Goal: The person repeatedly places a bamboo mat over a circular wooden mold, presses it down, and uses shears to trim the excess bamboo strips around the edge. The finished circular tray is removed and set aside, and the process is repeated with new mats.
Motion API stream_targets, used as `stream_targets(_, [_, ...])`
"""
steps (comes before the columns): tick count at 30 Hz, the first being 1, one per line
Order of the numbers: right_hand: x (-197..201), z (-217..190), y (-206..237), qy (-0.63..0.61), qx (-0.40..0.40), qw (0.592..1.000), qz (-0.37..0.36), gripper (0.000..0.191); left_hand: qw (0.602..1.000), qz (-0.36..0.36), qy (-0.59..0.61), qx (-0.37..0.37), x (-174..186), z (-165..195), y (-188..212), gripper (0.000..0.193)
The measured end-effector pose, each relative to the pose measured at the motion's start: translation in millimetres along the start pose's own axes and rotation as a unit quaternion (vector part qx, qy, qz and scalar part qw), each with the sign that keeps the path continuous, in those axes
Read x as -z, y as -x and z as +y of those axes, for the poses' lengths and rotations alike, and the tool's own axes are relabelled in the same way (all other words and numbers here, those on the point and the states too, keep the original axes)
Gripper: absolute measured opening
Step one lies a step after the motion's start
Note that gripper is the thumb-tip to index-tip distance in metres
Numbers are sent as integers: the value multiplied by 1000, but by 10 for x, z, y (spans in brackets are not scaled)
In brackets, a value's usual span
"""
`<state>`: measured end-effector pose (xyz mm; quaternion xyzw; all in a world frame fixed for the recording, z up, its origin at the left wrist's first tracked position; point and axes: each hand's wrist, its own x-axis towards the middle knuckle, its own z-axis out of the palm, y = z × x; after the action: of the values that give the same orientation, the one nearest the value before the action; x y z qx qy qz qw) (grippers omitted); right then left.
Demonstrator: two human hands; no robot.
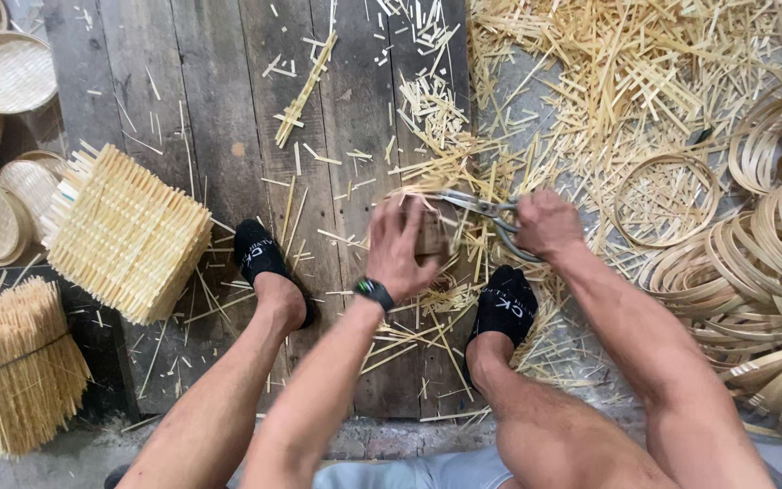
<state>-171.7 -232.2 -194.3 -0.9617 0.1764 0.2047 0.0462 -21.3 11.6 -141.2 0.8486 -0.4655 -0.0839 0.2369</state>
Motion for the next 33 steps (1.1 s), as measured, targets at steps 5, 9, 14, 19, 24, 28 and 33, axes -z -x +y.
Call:
stream_targets(5, [-19,89,97,-27,15,993,110,45,955,116,107,250,-299,167,82,109])
stream_targets(9, [-10,-80,122,-9,-27,995,90,53,977,75,56,191,-406,149,88,105])
stream_targets(14, [5,-58,109,-49,-40,998,-4,32,985,25,105,134,-276,95,108,103])
stream_targets(19, [5,28,40,37,-2,997,62,45,983,-47,148,94,-89,-17,31,101])
stream_targets(24, [-47,-2,12,-5,-8,999,40,21,990,-118,68,33,15,-56,-40,100])
stream_targets(28, [-69,2,23,-28,-23,999,-9,40,956,18,165,241,-146,162,13,115])
stream_targets(33, [77,-50,36,6,-46,999,-15,64,968,86,132,193,-292,171,97,105])
